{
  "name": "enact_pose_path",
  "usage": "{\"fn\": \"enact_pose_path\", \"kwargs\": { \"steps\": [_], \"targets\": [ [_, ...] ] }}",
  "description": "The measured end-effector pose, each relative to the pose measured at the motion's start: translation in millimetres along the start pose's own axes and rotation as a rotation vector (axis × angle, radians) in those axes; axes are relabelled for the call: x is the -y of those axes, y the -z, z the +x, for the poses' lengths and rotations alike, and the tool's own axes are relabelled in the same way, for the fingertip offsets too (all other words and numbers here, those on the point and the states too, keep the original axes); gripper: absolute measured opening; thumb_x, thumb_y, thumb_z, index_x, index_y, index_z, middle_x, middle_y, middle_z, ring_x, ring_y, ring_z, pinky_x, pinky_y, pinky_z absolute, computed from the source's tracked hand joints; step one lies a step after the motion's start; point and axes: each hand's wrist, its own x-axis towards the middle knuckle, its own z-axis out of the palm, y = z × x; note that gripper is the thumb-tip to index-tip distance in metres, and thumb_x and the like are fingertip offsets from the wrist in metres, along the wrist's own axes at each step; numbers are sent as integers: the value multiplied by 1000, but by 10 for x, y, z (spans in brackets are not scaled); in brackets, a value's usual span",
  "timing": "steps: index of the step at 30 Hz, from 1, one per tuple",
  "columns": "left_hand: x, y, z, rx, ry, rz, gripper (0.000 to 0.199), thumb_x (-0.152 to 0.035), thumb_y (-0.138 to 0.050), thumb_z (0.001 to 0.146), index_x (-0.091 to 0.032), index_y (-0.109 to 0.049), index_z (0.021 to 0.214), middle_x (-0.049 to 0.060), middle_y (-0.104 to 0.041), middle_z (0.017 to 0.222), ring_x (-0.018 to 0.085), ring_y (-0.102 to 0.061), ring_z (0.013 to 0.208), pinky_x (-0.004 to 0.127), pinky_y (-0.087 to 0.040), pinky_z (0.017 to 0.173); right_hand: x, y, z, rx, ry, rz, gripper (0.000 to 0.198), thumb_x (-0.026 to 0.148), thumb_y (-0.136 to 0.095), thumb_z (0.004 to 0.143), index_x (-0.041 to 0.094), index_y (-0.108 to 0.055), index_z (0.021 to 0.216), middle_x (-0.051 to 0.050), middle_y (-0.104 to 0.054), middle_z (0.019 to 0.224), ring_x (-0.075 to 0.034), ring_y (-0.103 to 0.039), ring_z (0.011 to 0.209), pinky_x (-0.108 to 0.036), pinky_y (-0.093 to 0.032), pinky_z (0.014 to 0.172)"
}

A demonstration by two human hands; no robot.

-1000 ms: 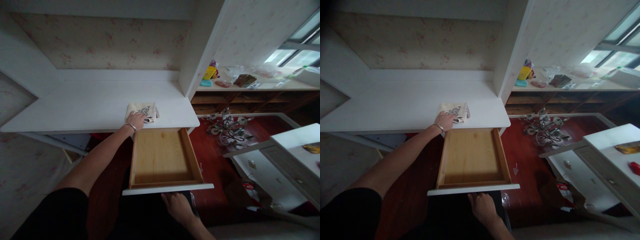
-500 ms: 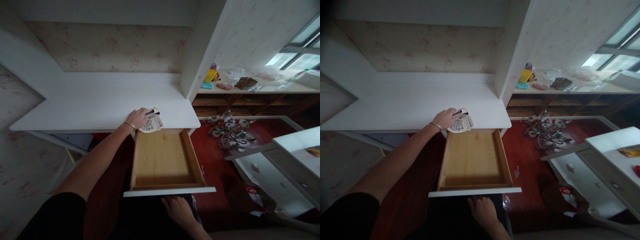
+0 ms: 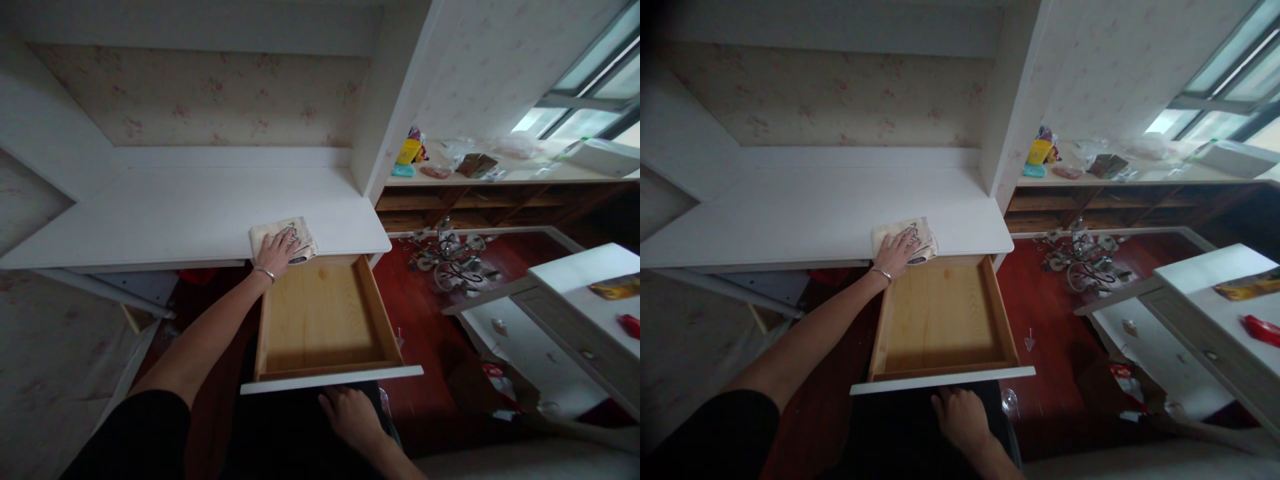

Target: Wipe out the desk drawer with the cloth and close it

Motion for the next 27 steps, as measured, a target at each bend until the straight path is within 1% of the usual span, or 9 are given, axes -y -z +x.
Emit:
{"fn": "enact_pose_path", "kwargs": {
  "steps": [4, 6, 9, 12, 14, 17, 20, 23, 27],
  "targets": [
    [-80, 105, -62, -64, -5, -29, 50, -13, -36, 85, -23, -39, 135, 15, -44, 134, 26, -42, 120, 48, -34, 98, -5, -8, -13, -1, 8, 6, 34, 36, -33, 94, 24, -64, 103, -7, -71, 95, -23, -68, 79, -29, -46, 65],
    [-133, 157, -122, -73, -12, -35, 48, -12, -33, 87, -21, -41, 133, 14, -50, 125, 24, -48, 114, 43, -39, 94, -7, -7, -13, 1, 8, 5, 35, 36, -32, 94, 23, -64, 103, -7, -71, 94, -23, -68, 79, -29, -46, 66],
    [-273, 159, -301, -109, -60, -48, 50, -10, -33, 86, -20, -39, 135, 13, -48, 129, 22, -47, 117, 38, -39, 97, -9, -3, -6, 6, 13, 13, 34, 35, -33, 94, 24, -63, 104, -7, -71, 93, -23, -68, 79, -29, -47, 66],
    [-497, -32, -570, -129, -128, -46, 50, -12, -33, 87, -21, -37, 136, 12, -41, 139, 24, -39, 127, 42, -31, 106, -13, -1, 4, 12, 14, 22, 33, 34, -34, 93, 24, -63, 104, -6, -71, 92, -24, -68, 78, -30, -47, 65],
    [-641, -273, -736, -56, -138, -52, 51, -13, -33, 88, -22, -34, 138, 11, -35, 144, 25, -35, 131, 46, -29, 107, -19, 0, 11, 20, 8, 21, 33, 34, -34, 93, 23, -64, 103, -6, -71, 92, -24, -68, 78, -29, -47, 65],
    [-752, -686, -857, 226, -37, -85, 59, -8, -36, 82, -21, -31, 140, 13, -30, 147, 28, -31, 133, 48, -34, 102, -32, 4, 14, 22, 7, 32, 33, 34, -35, 93, 23, -64, 102, -7, -71, 93, -24, -68, 80, -29, -47, 68],
    [-750, -981, -811, 450, 12, -142, 72, -7, -45, 75, -21, -25, 143, 13, -19, 151, 30, -21, 137, 48, -28, 105, -42, 15, 10, 21, 2, 49, 32, 34, -36, 93, 24, -64, 104, -7, -71, 96, -23, -68, 82, -29, -47, 69],
    [-745, -1073, -700, 512, 44, -193, 78, -10, -48, 72, -23, -20, 144, 11, -10, 154, 31, -12, 139, 48, -21, 108, -47, 31, 7, 25, -7, 58, 32, 34, -36, 93, 25, -63, 107, -7, -71, 98, -23, -68, 82, -29, -47, 69],
    [-867, -992, -562, 537, 86, -265, 74, -14, -46, 75, -23, -20, 144, 11, -11, 154, 31, -13, 139, 49, -18, 108, -51, 52, 17, 26, -5, 62, 32, 35, -36, 93, 26, -64, 105, -7, -71, 94, -23, -68, 82, -29, -48, 70]
  ]
}}
